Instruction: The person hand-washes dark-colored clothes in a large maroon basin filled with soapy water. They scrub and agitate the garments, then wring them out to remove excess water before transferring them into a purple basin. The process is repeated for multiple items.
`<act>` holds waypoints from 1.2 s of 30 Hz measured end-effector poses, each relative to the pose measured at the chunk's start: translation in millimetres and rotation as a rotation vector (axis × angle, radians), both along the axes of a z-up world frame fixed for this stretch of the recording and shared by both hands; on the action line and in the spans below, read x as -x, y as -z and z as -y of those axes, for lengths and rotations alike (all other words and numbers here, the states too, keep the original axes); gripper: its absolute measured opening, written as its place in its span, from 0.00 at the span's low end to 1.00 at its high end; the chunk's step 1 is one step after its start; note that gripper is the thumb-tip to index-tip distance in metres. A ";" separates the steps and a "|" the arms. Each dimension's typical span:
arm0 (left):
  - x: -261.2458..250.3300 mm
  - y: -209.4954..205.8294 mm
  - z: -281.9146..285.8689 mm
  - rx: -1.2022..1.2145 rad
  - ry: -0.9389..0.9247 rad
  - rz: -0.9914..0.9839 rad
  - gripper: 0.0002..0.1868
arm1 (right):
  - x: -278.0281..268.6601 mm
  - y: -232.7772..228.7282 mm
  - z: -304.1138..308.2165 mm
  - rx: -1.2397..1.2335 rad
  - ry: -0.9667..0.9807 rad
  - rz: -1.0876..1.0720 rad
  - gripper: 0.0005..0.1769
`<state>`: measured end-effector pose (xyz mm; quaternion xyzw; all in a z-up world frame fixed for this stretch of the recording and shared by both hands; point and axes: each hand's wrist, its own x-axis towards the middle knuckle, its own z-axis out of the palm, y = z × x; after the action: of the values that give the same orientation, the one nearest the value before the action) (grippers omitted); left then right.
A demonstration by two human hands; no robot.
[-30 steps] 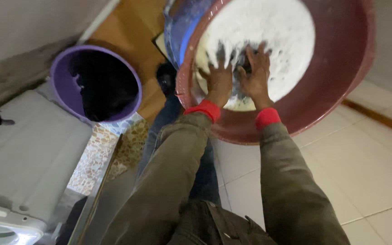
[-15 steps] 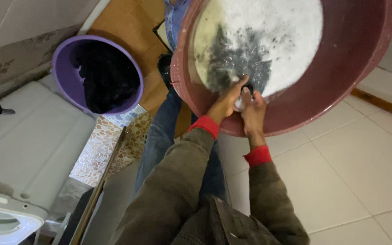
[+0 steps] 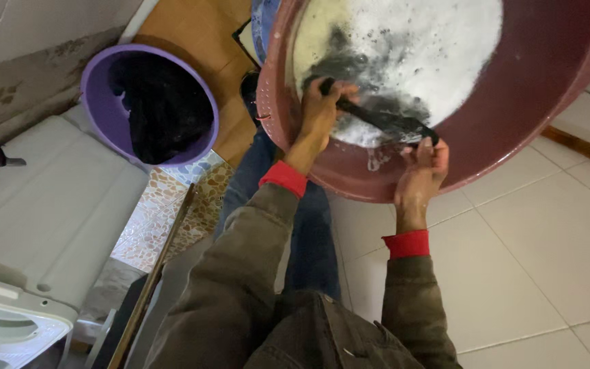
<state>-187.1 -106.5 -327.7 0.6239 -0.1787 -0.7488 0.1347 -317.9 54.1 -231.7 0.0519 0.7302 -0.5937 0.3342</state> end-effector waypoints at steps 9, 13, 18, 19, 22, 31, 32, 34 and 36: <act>17.3 70.9 32.2 0.509 0.257 0.535 0.42 | 72.6 128.9 -14.8 -0.096 0.236 0.225 0.08; 12.9 81.5 13.3 0.483 -0.035 0.192 0.45 | 134.7 202.3 13.2 0.080 0.173 0.011 0.11; 1.4 29.7 -0.6 0.254 0.059 0.257 0.43 | 165.2 239.7 109.4 -0.275 -0.205 -0.266 0.32; 4.3 21.2 -1.8 0.240 0.061 0.273 0.43 | 154.4 243.7 121.2 -0.412 -0.501 -0.495 0.32; 9.9 11.2 -2.6 0.231 0.039 0.319 0.43 | 97.7 244.3 170.5 -0.133 -0.672 -0.605 0.35; 19.2 71.1 -8.1 -0.041 0.002 0.306 0.43 | -53.2 74.9 175.1 -0.007 -0.524 -0.193 0.12; 21.8 77.2 -11.4 -0.099 0.011 0.257 0.43 | -65.8 47.1 165.6 -0.097 -0.446 -0.092 0.14; 26.3 88.9 -19.5 -0.231 0.035 0.146 0.42 | -88.3 2.7 140.5 -0.177 -0.415 -0.165 0.15; 31.0 101.0 -26.5 -0.331 0.040 0.045 0.42 | -98.5 -6.8 117.6 -0.171 -0.453 -0.293 0.15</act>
<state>-218.1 -80.0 -428.7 0.6504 -0.0683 -0.7564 0.0112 -219.5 -63.5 -224.9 -0.1710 0.8112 -0.4414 0.3434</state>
